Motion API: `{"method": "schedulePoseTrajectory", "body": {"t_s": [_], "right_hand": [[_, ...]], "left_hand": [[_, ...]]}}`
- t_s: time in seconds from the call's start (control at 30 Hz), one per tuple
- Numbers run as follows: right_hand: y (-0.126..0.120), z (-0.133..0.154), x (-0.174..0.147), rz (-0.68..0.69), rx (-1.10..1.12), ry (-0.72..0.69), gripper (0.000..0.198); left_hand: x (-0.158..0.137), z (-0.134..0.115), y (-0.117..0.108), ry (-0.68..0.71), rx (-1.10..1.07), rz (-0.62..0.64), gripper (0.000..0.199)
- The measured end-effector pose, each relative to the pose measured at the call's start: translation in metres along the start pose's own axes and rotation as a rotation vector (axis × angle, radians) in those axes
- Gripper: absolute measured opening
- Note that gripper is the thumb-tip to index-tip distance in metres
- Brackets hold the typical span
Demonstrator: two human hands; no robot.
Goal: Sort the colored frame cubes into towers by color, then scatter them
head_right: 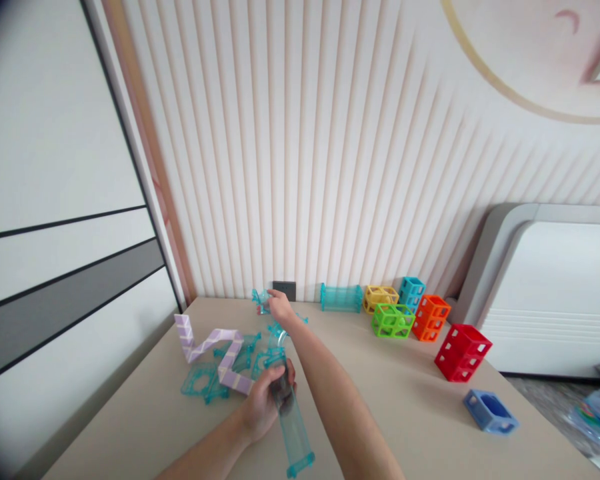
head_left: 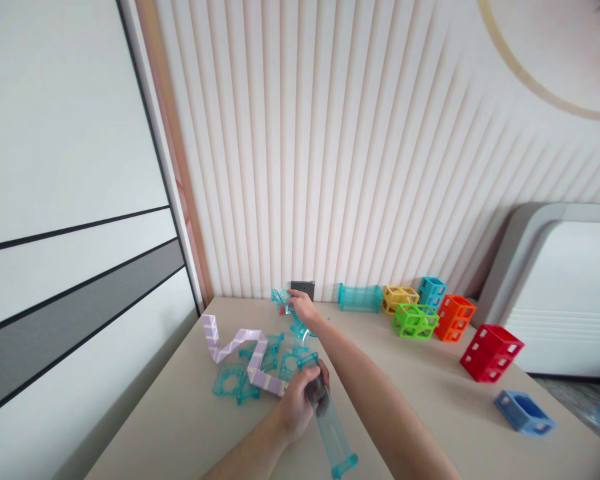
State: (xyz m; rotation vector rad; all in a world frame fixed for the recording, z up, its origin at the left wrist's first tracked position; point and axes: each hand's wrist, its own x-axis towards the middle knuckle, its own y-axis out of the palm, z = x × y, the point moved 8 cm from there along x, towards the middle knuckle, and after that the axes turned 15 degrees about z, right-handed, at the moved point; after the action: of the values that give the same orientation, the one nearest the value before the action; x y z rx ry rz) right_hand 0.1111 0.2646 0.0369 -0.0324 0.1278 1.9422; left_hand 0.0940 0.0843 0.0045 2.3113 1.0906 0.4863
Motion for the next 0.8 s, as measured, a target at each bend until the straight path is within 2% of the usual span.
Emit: {"method": "schedulePoseTrajectory", "body": {"t_s": [0.17,0.33,0.47,0.8], "right_hand": [[0.001,0.007,-0.008,0.036,0.035,0.048,0.035],[0.0,0.018,-0.017,0.032,0.007,0.045,0.055],[-0.002,0.025,-0.023,0.021,-0.02,0.064,0.056],[-0.009,0.02,-0.061,0.013,0.023,0.286,0.054]], "left_hand": [[0.001,0.0,0.0,-0.002,0.004,-0.001,0.039],[0.0,0.001,0.0,-0.015,0.0,0.001,0.038],[0.0,0.002,0.001,-0.02,-0.002,0.008,0.038],[-0.002,0.003,0.001,-0.037,0.011,-0.003,0.038]]}}
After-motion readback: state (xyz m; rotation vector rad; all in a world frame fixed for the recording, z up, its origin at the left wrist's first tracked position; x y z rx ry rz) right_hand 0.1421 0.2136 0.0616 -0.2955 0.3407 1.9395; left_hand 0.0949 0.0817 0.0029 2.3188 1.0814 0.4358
